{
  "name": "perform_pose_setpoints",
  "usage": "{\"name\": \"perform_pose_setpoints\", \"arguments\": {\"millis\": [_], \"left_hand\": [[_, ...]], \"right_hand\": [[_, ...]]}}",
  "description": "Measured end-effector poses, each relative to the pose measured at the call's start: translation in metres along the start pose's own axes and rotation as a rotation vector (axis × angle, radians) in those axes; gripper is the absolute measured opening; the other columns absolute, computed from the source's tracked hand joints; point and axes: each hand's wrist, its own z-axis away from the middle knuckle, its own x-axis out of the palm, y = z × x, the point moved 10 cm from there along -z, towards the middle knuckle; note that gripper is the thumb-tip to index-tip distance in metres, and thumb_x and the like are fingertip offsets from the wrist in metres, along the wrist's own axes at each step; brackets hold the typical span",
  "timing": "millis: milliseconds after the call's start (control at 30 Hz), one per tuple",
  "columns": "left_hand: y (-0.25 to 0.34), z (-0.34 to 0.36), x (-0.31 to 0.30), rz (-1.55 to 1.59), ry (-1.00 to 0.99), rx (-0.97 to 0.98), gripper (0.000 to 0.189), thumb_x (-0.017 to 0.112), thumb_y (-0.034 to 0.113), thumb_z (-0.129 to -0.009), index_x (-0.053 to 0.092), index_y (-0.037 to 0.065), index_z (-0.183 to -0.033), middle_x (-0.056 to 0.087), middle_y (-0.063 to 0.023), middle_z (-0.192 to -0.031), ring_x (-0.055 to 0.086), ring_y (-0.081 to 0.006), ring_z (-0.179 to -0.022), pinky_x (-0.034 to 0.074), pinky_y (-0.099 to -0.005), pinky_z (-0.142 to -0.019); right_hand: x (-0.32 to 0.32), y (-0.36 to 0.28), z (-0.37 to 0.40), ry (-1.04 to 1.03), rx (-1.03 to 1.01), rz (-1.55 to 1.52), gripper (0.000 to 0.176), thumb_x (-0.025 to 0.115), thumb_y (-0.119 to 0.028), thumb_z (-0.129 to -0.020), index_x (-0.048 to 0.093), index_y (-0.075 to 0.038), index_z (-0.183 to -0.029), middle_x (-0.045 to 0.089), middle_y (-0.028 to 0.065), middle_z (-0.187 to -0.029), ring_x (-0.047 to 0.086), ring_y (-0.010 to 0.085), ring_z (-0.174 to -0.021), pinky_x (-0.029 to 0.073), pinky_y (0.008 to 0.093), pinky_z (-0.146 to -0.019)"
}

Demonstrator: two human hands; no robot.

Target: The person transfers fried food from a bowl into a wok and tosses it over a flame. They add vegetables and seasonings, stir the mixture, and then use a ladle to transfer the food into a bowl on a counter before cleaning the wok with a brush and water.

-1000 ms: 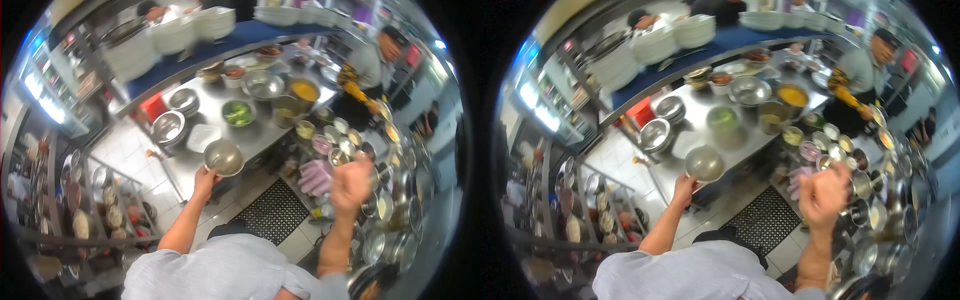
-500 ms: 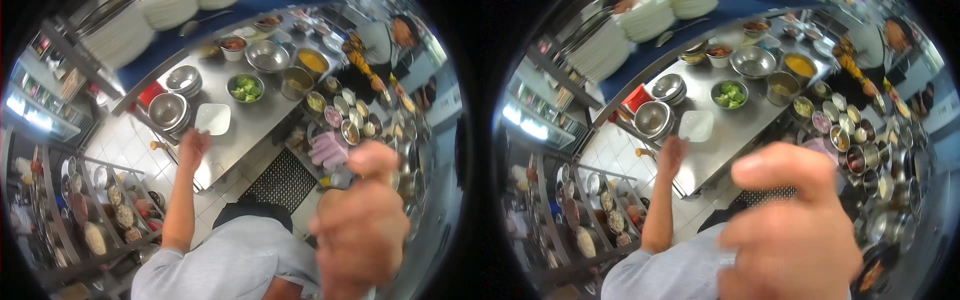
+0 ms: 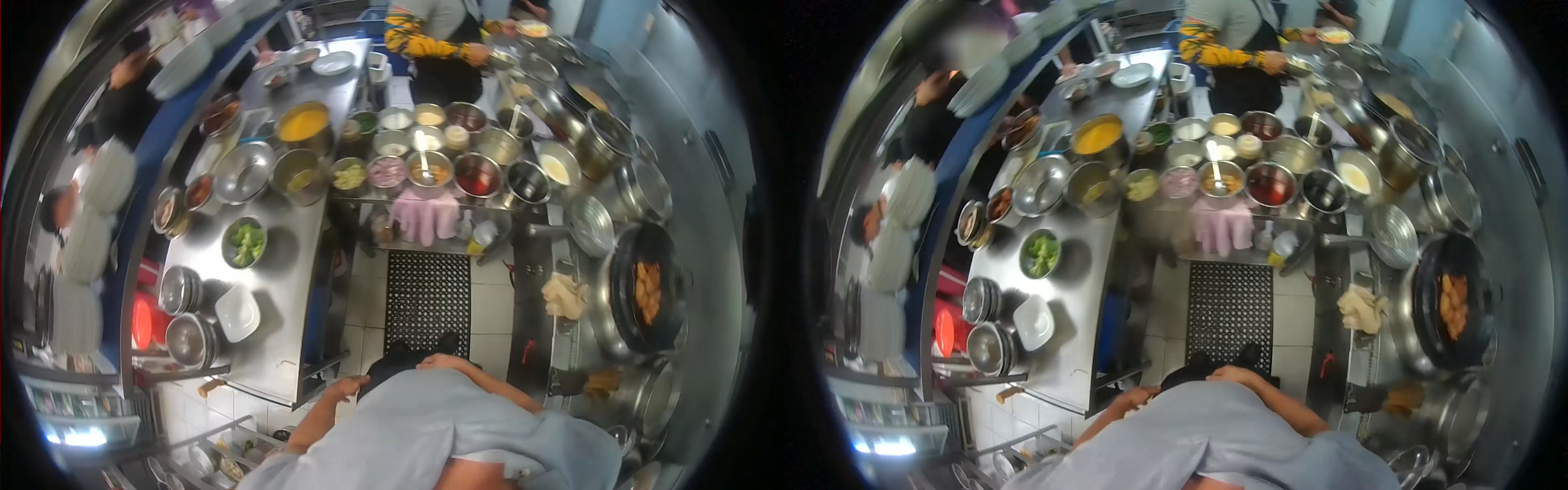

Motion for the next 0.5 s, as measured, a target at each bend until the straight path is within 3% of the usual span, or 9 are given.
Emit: {"name": "perform_pose_setpoints", "arguments": {"millis": [33, 100, 167, 200, 233, 267, 367, 467, 500], "left_hand": [[0.015, 0.008, -0.006, -0.14, 0.012, -0.068, 0.071, 0.048, 0.064, -0.087, 0.058, 0.004, -0.124, 0.056, -0.0148, -0.127, 0.056, -0.026, -0.112, 0.05, -0.0389, -0.085], [0.036, -0.057, -0.024, -0.477, -0.029, 0.065, 0.071, 0.051, 0.062, -0.086, 0.059, 0.0, -0.12, 0.062, -0.0158, -0.114, 0.062, -0.0279, -0.094, 0.051, -0.0413, -0.075], [0.085, -0.077, -0.039, -0.497, 0.029, 0.111, 0.069, 0.056, 0.059, -0.085, 0.059, -0.003, -0.115, 0.066, -0.0164, -0.099, 0.063, -0.0283, -0.074, 0.051, -0.0427, -0.066], [0.134, -0.069, -0.051, -0.332, 0.13, 0.094, 0.067, 0.06, 0.056, -0.084, 0.06, -0.005, -0.111, 0.067, -0.0164, -0.091, 0.062, -0.0277, -0.063, 0.05, -0.0429, -0.062], [0.18, -0.066, -0.053, -0.342, 0.155, 0.101, 0.06, 0.064, 0.047, -0.084, 0.06, -0.006, -0.111, 0.066, -0.0193, -0.095, 0.064, -0.0253, -0.075, 0.051, -0.038, -0.068], [0.218, -0.097, -0.056, -0.384, 0.213, 0.381, 0.057, 0.065, 0.04, -0.086, 0.055, -0.008, -0.117, 0.065, -0.0141, -0.098, 0.062, -0.0222, -0.088, 0.051, -0.0317, -0.074], [0.364, -0.056, 0.0, -0.426, 0.101, 0.636, 0.053, 0.063, 0.039, -0.086, 0.056, -0.005, -0.116, 0.065, -0.0204, -0.108, 0.062, -0.0278, -0.101, 0.048, -0.0368, -0.086], [0.465, -0.06, 0.075, -0.591, -0.051, 0.838, 0.054, 0.066, 0.036, -0.084, 0.054, -0.003, -0.12, 0.063, -0.0231, -0.109, 0.061, -0.0342, -0.102, 0.047, -0.0391, -0.089], [0.507, -0.021, 0.112, -0.707, -0.055, 0.987, 0.058, 0.068, 0.036, -0.083, 0.052, -0.002, -0.123, 0.06, -0.0243, -0.113, 0.059, -0.0358, -0.105, 0.046, -0.0394, -0.091]], "right_hand": [[-0.015, 0.0, 0.017, 0.03, 0.043, 0.034, 0.056, 0.05, -0.056, -0.089, 0.066, -0.01, -0.116, 0.065, 0.0143, -0.115, 0.059, 0.0275, -0.109, 0.043, 0.0374, -0.097], [-0.032, 0.033, 0.005, 0.126, 0.016, -0.076, 0.043, 0.061, -0.045, -0.085, 0.068, -0.009, -0.109, 0.068, 0.0136, -0.106, 0.063, 0.0264, -0.101, 0.048, 0.0363, -0.088], [-0.044, 0.063, 0.01, 0.257, -0.01, -0.196, 0.037, 0.067, -0.037, -0.083, 0.069, -0.008, -0.105, 0.069, 0.0131, -0.101, 0.064, 0.0259, -0.096, 0.05, 0.0358, -0.083], [-0.051, 0.074, 0.023, 0.337, -0.035, -0.292, 0.035, 0.068, -0.035, -0.082, 0.069, -0.008, -0.104, 0.069, 0.0127, -0.1, 0.064, 0.0256, -0.095, 0.05, 0.0358, -0.083], [-0.063, 0.081, 0.037, 0.422, -0.059, -0.379, 0.033, 0.07, -0.034, -0.081, 0.069, -0.008, -0.102, 0.069, 0.0122, -0.099, 0.064, 0.0252, -0.094, 0.05, 0.0358, -0.082], [-0.072, 0.085, 0.05, 0.501, -0.087, -0.456, 0.032, 0.071, -0.032, -0.08, 0.07, -0.008, -0.101, 0.069, 0.0118, -0.097, 0.064, 0.0249, -0.094, 0.05, 0.0357, -0.081], [-0.09, 0.118, 0.07, 0.696, -0.013, -0.489, 0.027, 0.069, -0.029, -0.081, 0.069, -0.009, -0.099, 0.07, 0.0114, -0.095, 0.066, 0.0266, -0.09, 0.05, 0.0378, -0.081], [-0.101, 0.153, 0.102, 0.91, 0.223, -0.42, 0.022, 0.064, -0.024, -0.083, 0.069, -0.011, -0.099, 0.069, 0.0127, -0.094, 0.066, 0.029, -0.089, 0.051, 0.0401, -0.08], [-0.101, 0.167, 0.113, 0.982, 0.354, -0.369, 0.021, 0.06, -0.022, -0.083, 0.068, -0.013, -0.101, 0.069, 0.0137, -0.094, 0.065, 0.031, -0.089, 0.051, 0.0416, -0.08]]}}
